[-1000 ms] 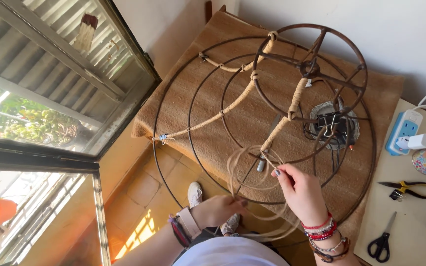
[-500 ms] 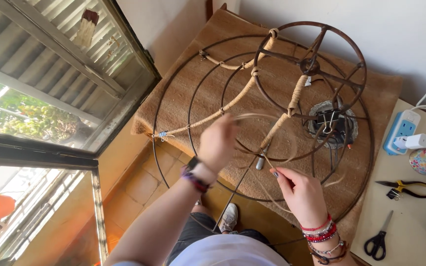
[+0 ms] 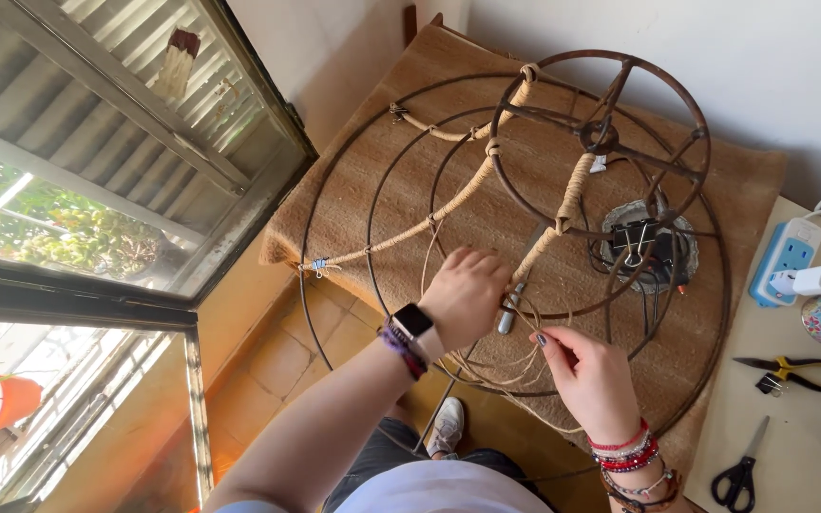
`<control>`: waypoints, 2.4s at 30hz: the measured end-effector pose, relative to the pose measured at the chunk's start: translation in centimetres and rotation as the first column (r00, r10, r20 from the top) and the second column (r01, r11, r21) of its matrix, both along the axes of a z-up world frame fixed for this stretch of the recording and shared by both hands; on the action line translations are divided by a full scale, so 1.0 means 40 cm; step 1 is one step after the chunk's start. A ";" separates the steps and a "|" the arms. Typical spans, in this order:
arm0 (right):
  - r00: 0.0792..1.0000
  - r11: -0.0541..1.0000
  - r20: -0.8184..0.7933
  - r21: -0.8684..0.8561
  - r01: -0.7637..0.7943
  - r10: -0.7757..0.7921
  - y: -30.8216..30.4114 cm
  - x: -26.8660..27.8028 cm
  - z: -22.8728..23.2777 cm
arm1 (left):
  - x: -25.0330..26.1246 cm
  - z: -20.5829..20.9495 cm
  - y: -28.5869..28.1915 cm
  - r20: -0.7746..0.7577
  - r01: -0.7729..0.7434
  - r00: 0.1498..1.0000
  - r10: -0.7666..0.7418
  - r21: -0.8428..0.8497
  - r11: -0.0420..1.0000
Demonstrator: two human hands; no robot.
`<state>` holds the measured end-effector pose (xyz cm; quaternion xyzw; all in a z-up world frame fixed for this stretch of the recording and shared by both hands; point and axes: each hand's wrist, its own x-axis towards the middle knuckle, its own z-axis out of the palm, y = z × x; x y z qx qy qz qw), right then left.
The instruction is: Wrapping a metal frame with rope to assemble a decorative lampshade
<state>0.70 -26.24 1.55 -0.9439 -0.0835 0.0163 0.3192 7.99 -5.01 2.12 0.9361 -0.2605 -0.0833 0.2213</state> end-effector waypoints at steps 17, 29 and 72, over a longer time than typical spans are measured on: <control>1.000 1.000 -0.009 -0.013 -0.008 0.008 -0.005 0.003 -0.009 | -0.161 0.082 0.114 -0.015 -0.325 0.945 0.326 -0.126 0.937; 1.000 0.999 -0.005 -0.030 -0.031 0.031 -0.013 0.012 -0.033 | -0.197 -0.204 0.175 0.347 0.011 0.936 0.049 -0.169 0.986; 0.904 0.974 -0.381 -0.040 -0.224 0.192 0.054 0.370 -0.196 | 0.041 -0.110 0.040 0.382 0.124 0.921 -0.075 -0.105 0.987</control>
